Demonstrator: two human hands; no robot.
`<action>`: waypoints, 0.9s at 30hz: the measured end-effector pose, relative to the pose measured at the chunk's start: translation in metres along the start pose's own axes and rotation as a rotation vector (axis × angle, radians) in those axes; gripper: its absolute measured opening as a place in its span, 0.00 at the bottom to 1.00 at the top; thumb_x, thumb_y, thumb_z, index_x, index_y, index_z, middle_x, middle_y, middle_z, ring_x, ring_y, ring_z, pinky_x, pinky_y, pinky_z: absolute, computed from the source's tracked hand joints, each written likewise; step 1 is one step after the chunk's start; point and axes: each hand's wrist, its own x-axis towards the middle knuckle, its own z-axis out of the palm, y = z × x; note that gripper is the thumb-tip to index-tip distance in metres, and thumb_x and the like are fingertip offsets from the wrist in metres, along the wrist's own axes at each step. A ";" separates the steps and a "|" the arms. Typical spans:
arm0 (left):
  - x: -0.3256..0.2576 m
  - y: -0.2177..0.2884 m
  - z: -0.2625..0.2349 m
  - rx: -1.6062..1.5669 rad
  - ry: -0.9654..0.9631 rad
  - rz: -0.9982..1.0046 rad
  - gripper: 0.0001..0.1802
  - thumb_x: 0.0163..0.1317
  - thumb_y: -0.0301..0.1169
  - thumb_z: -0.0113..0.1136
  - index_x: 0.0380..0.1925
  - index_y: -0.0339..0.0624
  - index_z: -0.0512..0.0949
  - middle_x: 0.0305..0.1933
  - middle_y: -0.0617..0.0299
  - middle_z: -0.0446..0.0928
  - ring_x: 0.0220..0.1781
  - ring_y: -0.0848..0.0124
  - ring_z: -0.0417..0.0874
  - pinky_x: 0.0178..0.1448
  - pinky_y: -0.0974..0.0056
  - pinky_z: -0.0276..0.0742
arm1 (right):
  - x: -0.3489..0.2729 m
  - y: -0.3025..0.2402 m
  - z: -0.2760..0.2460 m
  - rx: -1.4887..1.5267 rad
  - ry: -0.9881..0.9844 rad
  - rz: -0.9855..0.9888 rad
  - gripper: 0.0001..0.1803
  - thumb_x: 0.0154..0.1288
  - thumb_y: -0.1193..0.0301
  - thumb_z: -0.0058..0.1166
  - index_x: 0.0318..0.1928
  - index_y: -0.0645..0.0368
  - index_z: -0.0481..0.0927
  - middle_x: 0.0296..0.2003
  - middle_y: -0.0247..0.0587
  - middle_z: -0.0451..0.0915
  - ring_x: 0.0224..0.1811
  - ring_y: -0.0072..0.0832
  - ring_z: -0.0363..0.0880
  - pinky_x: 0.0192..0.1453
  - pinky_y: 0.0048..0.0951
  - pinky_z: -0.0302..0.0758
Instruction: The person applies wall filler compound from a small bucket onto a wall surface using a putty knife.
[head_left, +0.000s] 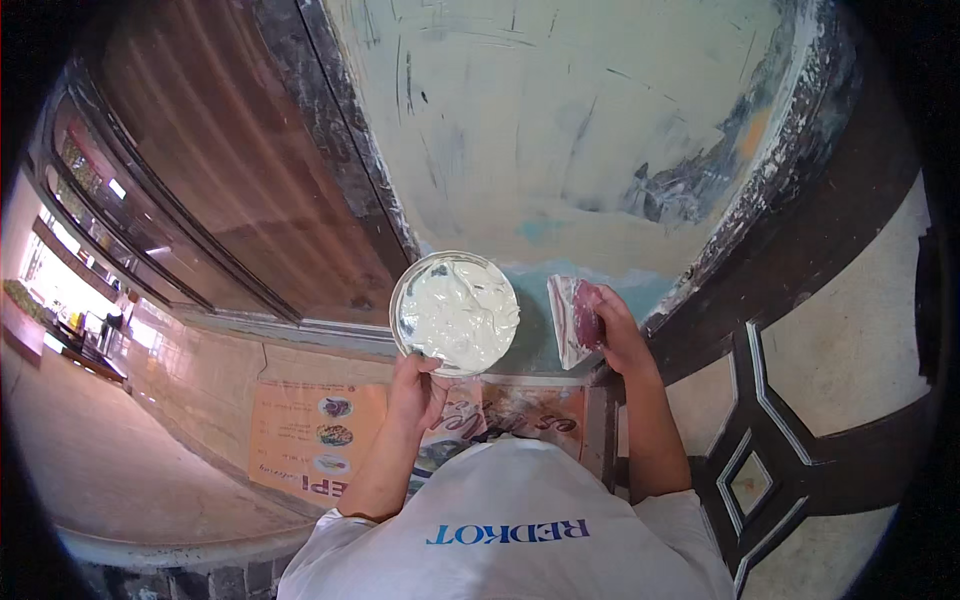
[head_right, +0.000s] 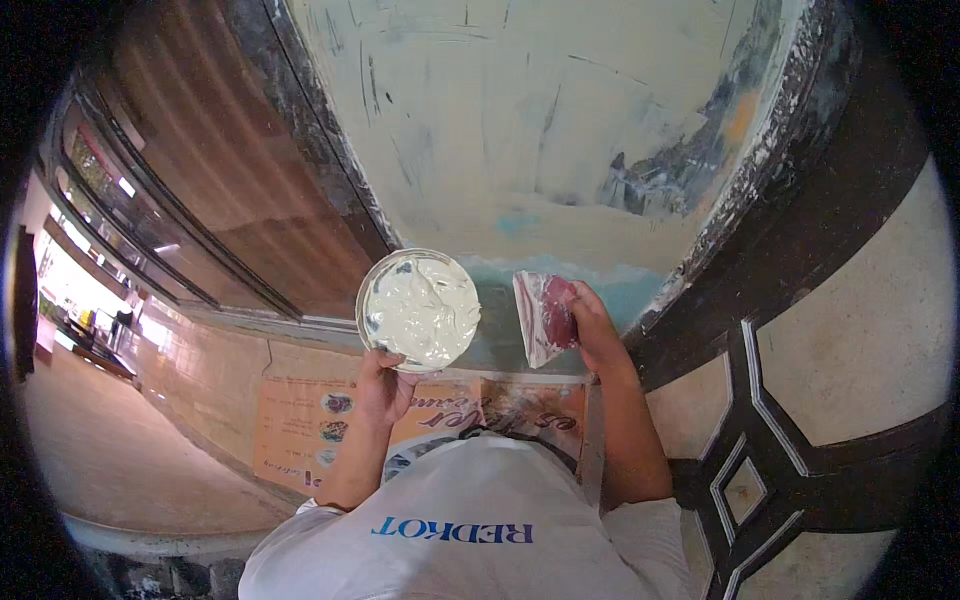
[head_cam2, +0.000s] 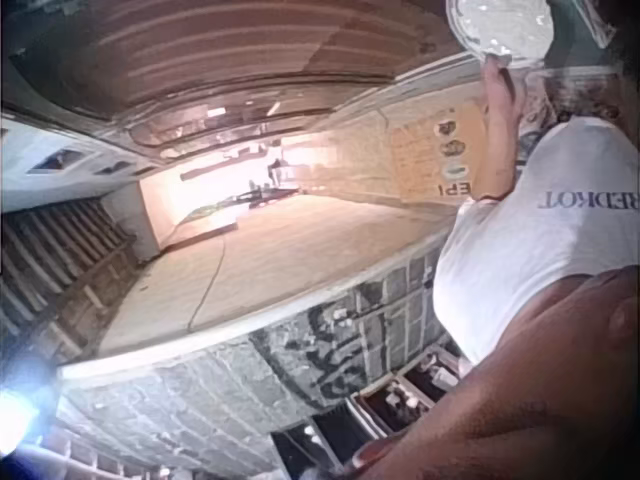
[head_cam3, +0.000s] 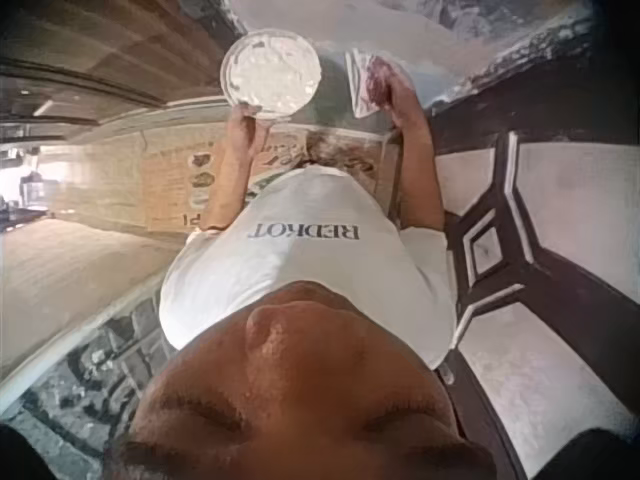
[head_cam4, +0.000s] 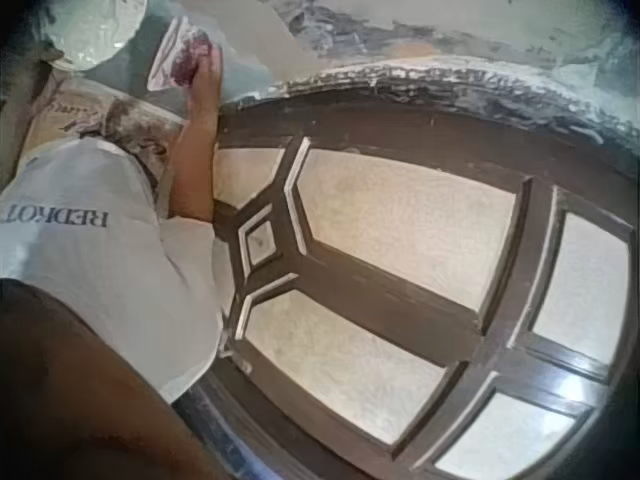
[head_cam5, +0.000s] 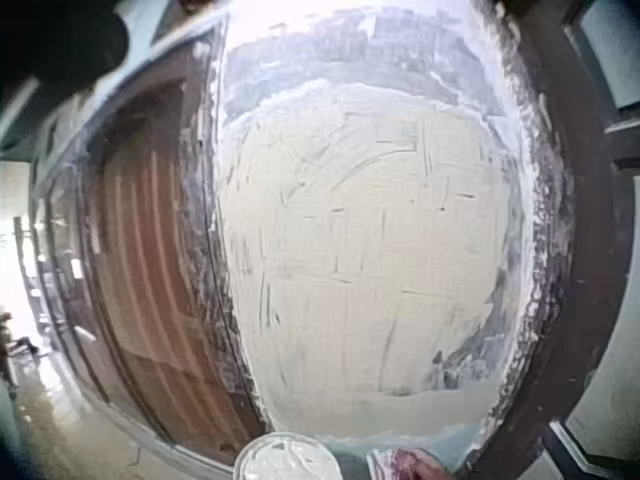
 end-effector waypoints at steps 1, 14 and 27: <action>-0.001 0.004 0.006 0.109 0.057 0.059 0.38 0.51 0.21 0.47 0.66 0.35 0.53 0.65 0.45 0.64 0.63 0.50 0.72 0.56 0.48 0.82 | -0.003 -0.008 0.009 0.024 -0.007 -0.027 0.16 0.72 0.67 0.42 0.54 0.61 0.72 0.42 0.33 0.77 0.42 0.18 0.76 0.48 0.23 0.73; 0.014 0.019 -0.002 0.204 0.256 0.338 0.37 0.51 0.17 0.47 0.66 0.42 0.56 0.62 0.53 0.68 0.57 0.59 0.76 0.50 0.57 0.80 | -0.020 -0.040 0.101 -0.217 -0.165 -0.047 0.16 0.71 0.75 0.43 0.57 0.60 0.71 0.42 0.33 0.80 0.41 0.15 0.76 0.42 0.19 0.74; 0.018 0.007 -0.048 0.403 0.332 0.461 0.32 0.54 0.16 0.46 0.63 0.33 0.60 0.63 0.52 0.67 0.64 0.62 0.70 0.68 0.63 0.63 | -0.005 -0.019 0.156 -0.299 -0.137 0.066 0.17 0.62 0.82 0.39 0.48 0.66 0.79 0.43 0.37 0.81 0.43 0.20 0.77 0.50 0.21 0.74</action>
